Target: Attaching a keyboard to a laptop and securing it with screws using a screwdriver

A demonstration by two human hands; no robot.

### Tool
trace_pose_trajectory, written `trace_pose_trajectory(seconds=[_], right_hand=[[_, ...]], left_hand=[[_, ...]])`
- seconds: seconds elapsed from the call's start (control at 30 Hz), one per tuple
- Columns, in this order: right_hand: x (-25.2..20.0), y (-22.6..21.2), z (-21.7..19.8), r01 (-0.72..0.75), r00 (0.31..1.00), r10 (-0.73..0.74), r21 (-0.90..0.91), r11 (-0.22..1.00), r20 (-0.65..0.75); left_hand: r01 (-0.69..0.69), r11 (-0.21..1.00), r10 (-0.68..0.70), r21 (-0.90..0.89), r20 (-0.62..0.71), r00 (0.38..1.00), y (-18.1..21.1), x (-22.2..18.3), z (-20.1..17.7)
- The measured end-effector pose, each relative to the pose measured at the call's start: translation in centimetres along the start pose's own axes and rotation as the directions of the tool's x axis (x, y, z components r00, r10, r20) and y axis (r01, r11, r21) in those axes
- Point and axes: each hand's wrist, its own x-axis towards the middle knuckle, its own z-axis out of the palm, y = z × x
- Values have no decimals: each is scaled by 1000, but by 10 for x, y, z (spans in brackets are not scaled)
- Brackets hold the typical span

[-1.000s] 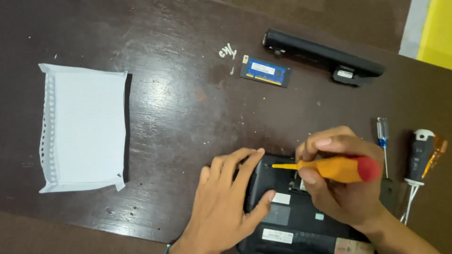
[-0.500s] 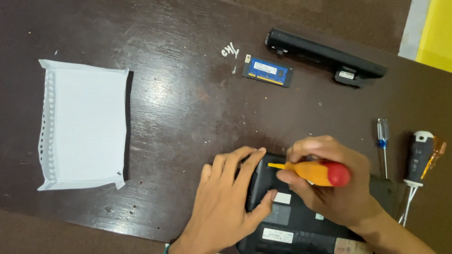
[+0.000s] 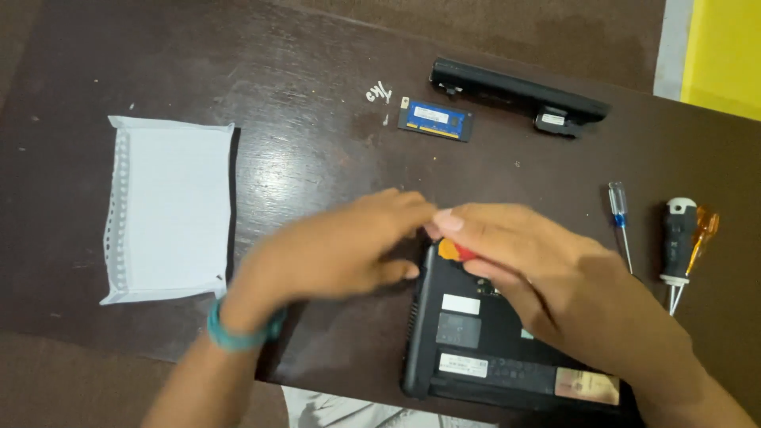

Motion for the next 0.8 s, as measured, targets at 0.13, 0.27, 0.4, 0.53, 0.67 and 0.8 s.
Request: trace_pose_trajectory(seconds=[0.13, 0.27, 0.4, 0.53, 0.67, 0.8], right_hand=[[3, 8, 4, 95, 980, -111, -104, 990, -163], [-15, 26, 10, 99, 971, -132, -164, 981, -200], [-6, 14, -6, 38, 997, -43, -65, 997, -70], [-4, 6, -9, -91, 995, 87, -82, 992, -53], [-20, 33, 6, 243, 947, -234, 18, 970, -220], [-15, 16, -13, 146, 989, -146, 5, 989, -3]], left_hand=[[-193, 969, 211, -155, 110, 971, -14, 28, -26], [-344, 905, 347, -249, -33, 937, -23, 28, -12], [-326, 912, 329, -249, -31, 944, -29, 30, -6], [-355, 897, 357, -262, -40, 933, -25, 35, -1], [-381, 877, 393, -293, -18, 919, -25, 37, -1], [-364, 875, 381, -318, -9, 925, -25, 33, -4]])
